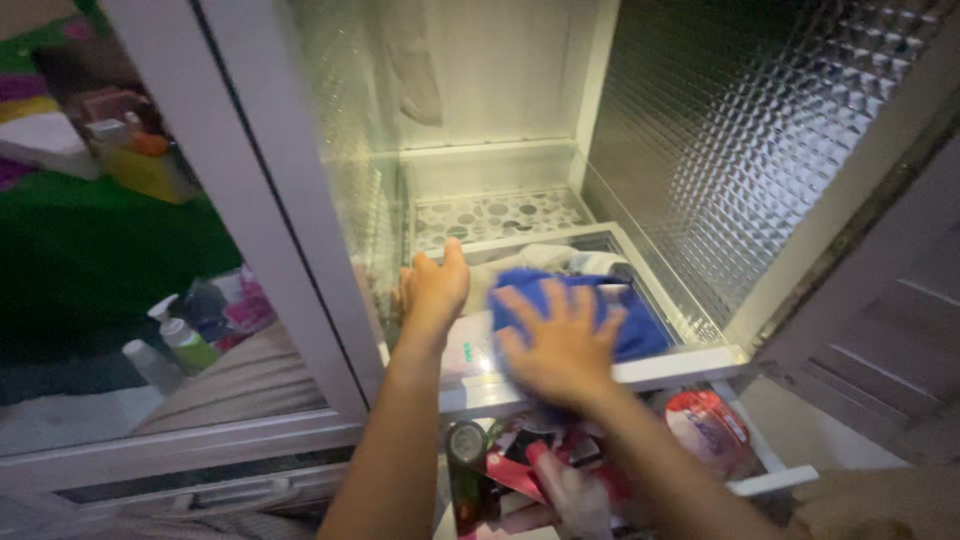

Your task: The person removes a tin box and a pink cosmetic bag from a glass-fronted cabinet. They then spray a cleaning solution onto a blue cloth and wipe the interior glass shelves and walls of the cabinet. Finally, the person places the pink bag back into the cabinet.

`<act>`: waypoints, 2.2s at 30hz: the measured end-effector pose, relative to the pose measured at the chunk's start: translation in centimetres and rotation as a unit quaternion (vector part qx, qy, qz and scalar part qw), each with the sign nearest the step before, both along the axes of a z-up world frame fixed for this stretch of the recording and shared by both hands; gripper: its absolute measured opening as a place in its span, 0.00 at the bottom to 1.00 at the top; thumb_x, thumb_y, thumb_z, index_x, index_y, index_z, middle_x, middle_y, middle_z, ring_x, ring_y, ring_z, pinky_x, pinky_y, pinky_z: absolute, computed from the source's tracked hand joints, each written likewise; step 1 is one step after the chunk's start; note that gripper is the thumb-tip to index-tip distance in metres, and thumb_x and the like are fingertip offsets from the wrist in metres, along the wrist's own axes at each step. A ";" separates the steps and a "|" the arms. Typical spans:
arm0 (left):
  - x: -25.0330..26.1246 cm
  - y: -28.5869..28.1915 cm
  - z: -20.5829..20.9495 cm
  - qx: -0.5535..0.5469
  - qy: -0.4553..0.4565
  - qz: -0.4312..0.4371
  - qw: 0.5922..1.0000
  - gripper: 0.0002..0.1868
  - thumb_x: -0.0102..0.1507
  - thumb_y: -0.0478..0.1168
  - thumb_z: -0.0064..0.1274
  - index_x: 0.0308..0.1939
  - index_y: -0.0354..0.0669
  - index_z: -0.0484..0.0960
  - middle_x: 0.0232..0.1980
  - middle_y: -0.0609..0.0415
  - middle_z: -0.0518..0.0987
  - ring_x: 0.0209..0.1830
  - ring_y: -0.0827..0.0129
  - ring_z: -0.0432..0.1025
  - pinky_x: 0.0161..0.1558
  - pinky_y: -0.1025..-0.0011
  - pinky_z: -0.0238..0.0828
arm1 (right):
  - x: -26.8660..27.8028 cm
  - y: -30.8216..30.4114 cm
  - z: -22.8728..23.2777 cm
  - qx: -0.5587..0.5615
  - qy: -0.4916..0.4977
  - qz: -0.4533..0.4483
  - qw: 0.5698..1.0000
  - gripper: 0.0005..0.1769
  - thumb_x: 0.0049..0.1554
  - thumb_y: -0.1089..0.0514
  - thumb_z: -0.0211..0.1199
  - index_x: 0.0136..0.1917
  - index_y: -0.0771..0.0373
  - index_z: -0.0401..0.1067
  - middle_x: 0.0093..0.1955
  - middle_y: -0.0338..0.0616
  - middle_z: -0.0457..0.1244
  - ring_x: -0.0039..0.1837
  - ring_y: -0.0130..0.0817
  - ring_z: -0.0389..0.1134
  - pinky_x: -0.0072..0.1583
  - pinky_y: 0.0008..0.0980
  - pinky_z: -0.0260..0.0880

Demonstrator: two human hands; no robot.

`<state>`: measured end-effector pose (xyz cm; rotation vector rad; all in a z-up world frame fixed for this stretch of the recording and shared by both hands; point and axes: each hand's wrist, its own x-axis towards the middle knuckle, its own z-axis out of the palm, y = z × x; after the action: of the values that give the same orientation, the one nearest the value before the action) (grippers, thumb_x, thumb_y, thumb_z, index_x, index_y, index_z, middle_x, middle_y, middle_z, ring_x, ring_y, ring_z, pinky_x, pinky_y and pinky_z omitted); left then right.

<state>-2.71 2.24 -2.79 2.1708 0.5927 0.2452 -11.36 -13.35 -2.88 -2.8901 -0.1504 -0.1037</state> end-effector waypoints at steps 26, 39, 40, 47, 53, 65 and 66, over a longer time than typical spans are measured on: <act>1.1 -0.3 -1.3 0.069 -0.090 -0.018 0.993 0.42 0.66 0.69 0.37 0.73 0.42 0.67 0.76 0.34 0.62 0.80 0.41 0.51 0.79 0.51 0.40 | 9.0 9.0 -6.4 -0.045 -0.051 0.090 0.994 0.49 0.54 0.31 0.57 0.82 0.46 0.45 0.84 0.54 0.32 0.80 0.79 0.23 0.64 0.91 0.26; 0.7 -1.7 -0.2 0.057 0.002 -0.042 0.997 0.38 0.65 0.66 0.37 0.73 0.53 0.68 0.82 0.42 0.50 0.84 0.42 0.35 0.76 0.37 0.24 | 26.4 4.9 -0.2 0.034 0.026 -0.091 0.995 0.40 0.55 0.22 0.45 0.79 0.26 0.53 0.86 0.59 0.32 0.82 0.79 0.25 0.67 0.90 0.19; 0.7 -1.7 -0.2 0.057 0.006 -0.045 0.997 0.38 0.64 0.66 0.37 0.73 0.52 0.67 0.82 0.41 0.49 0.84 0.43 0.35 0.76 0.38 0.24 | 27.2 3.5 0.1 0.032 0.032 -0.108 0.993 0.40 0.55 0.22 0.45 0.79 0.26 0.52 0.86 0.58 0.32 0.82 0.78 0.25 0.67 0.90 0.19; 0.5 -1.8 0.0 0.058 0.022 -0.057 0.996 0.38 0.65 0.66 0.37 0.73 0.54 0.67 0.82 0.40 0.48 0.83 0.41 0.33 0.75 0.35 0.22 | 27.9 -6.4 -0.5 0.019 0.009 -0.190 0.982 0.38 0.57 0.23 0.45 0.78 0.25 0.54 0.85 0.59 0.38 0.80 0.81 0.35 0.72 0.79 0.28; -0.4 -3.0 1.7 0.060 0.030 -0.071 0.995 0.37 0.64 0.67 0.37 0.74 0.57 0.67 0.82 0.43 0.50 0.84 0.42 0.35 0.75 0.32 0.20 | 18.4 -9.3 -2.1 0.041 -0.040 -0.227 0.972 0.36 0.57 0.28 0.47 0.77 0.28 0.57 0.81 0.60 0.45 0.77 0.76 0.45 0.71 0.74 0.40; -5.0 -4.0 3.2 0.051 0.002 -0.085 0.995 0.38 0.64 0.68 0.35 0.74 0.55 0.67 0.82 0.44 0.49 0.83 0.41 0.34 0.74 0.32 0.21 | 2.0 -6.5 -0.9 0.022 -0.053 -0.203 0.977 0.40 0.54 0.34 0.50 0.79 0.42 0.57 0.82 0.60 0.42 0.83 0.67 0.38 0.77 0.64 0.32; -5.3 -3.8 3.4 0.052 0.002 -0.081 0.995 0.38 0.65 0.68 0.35 0.74 0.56 0.67 0.82 0.44 0.49 0.83 0.40 0.35 0.74 0.32 0.21 | 1.3 -5.7 -0.7 0.020 -0.051 -0.188 0.981 0.41 0.55 0.33 0.50 0.79 0.42 0.56 0.82 0.61 0.41 0.82 0.67 0.37 0.77 0.64 0.32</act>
<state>-8.01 -1.52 0.60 2.3062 0.4117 0.1870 -10.05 -19.02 -3.61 -2.8378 0.3795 -0.3167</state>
